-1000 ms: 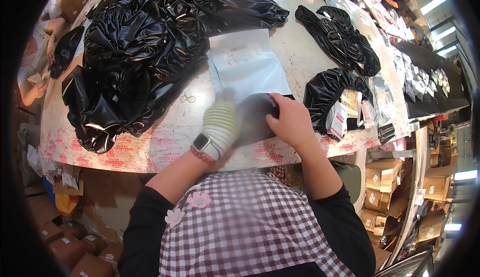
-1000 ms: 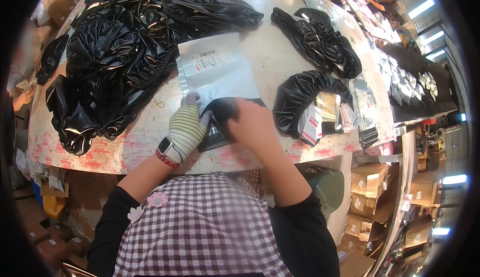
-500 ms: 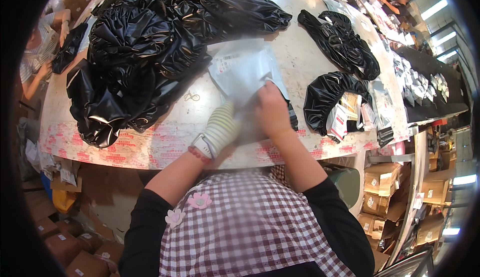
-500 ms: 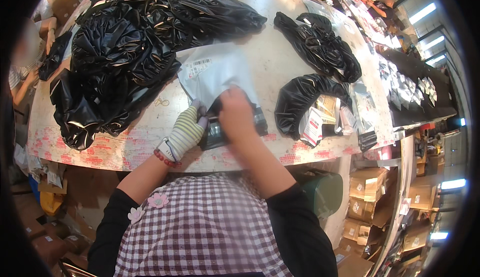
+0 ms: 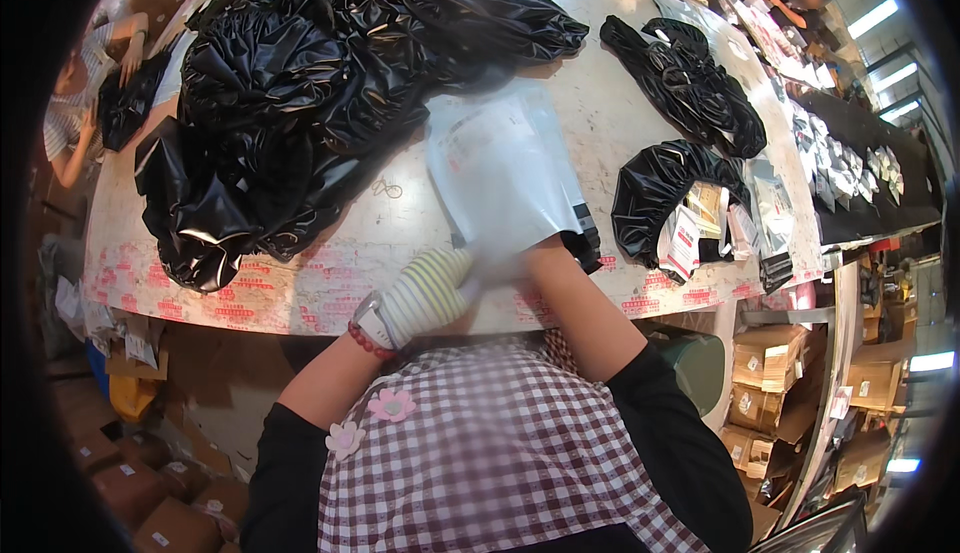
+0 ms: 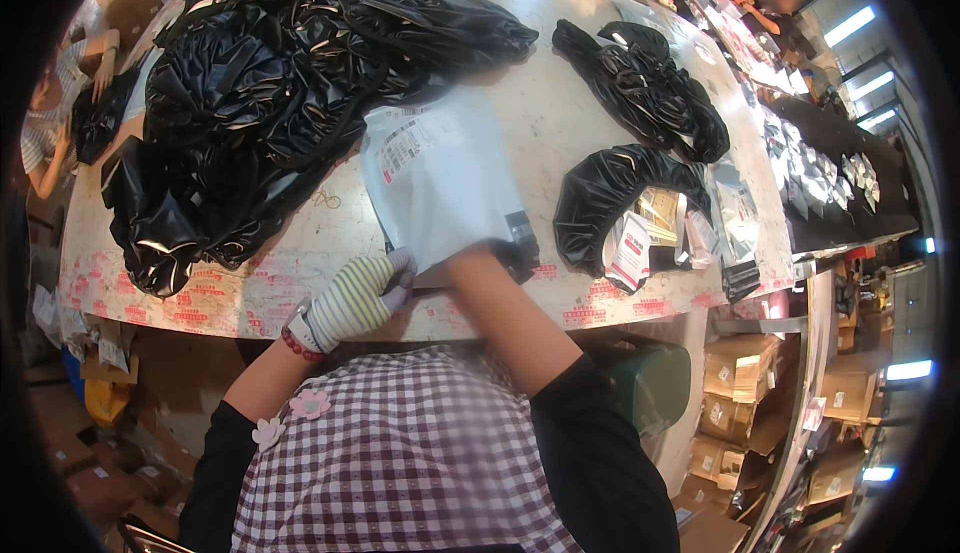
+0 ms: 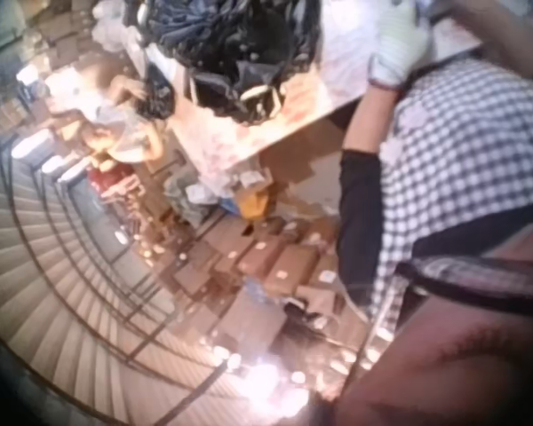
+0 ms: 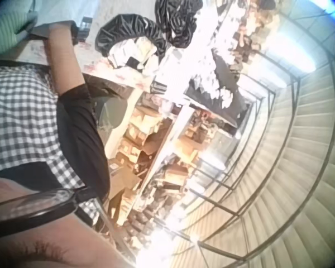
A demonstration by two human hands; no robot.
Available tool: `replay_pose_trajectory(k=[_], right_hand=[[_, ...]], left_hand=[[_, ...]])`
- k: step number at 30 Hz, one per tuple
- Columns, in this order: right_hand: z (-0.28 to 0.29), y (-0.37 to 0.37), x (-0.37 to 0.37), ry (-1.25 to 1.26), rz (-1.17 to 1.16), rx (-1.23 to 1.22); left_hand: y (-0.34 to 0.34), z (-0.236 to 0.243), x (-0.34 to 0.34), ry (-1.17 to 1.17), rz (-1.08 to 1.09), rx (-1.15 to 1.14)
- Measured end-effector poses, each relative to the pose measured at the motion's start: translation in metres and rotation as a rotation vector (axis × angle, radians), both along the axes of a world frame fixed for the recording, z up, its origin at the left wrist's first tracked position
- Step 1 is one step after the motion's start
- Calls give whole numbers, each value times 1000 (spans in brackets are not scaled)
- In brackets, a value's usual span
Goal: The person places small items into black plastic mailer bags, seals them, and affixes shipping labels. The process is repeated for multiple items at a packing station.
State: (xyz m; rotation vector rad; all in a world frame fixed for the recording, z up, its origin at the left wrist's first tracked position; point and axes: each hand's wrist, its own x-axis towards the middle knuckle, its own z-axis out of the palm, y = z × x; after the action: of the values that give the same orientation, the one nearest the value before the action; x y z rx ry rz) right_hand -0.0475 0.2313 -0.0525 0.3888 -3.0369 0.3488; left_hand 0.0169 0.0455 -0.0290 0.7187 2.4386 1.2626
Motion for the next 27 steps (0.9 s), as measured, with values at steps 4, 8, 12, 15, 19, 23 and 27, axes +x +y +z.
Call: replay_pose_trajectory(k=[4, 8, 12, 15, 19, 23, 27], right_hand=[[-10, 6, -4, 17, 17, -65], [-4, 28, 44, 152, 26, -249], [23, 40, 106, -6, 290, -719], [33, 32, 115, 19, 441, -634], [35, 42, 109, -34, 384, -739], [46, 36, 96, -169, 268, -905], [40, 21, 85, -228, 368, -800]], left_hand=[[2, -6, -2, -36, 12, 168], [-7, -2, 7, -111, 30, 343], [-7, 4, 9, -584, 261, 592], [12, 29, 2, -310, 359, 345], [13, 3, -1, -163, 354, 263], [5, -29, 0, -88, 299, 329], [6, -20, 4, -168, 298, 299]])
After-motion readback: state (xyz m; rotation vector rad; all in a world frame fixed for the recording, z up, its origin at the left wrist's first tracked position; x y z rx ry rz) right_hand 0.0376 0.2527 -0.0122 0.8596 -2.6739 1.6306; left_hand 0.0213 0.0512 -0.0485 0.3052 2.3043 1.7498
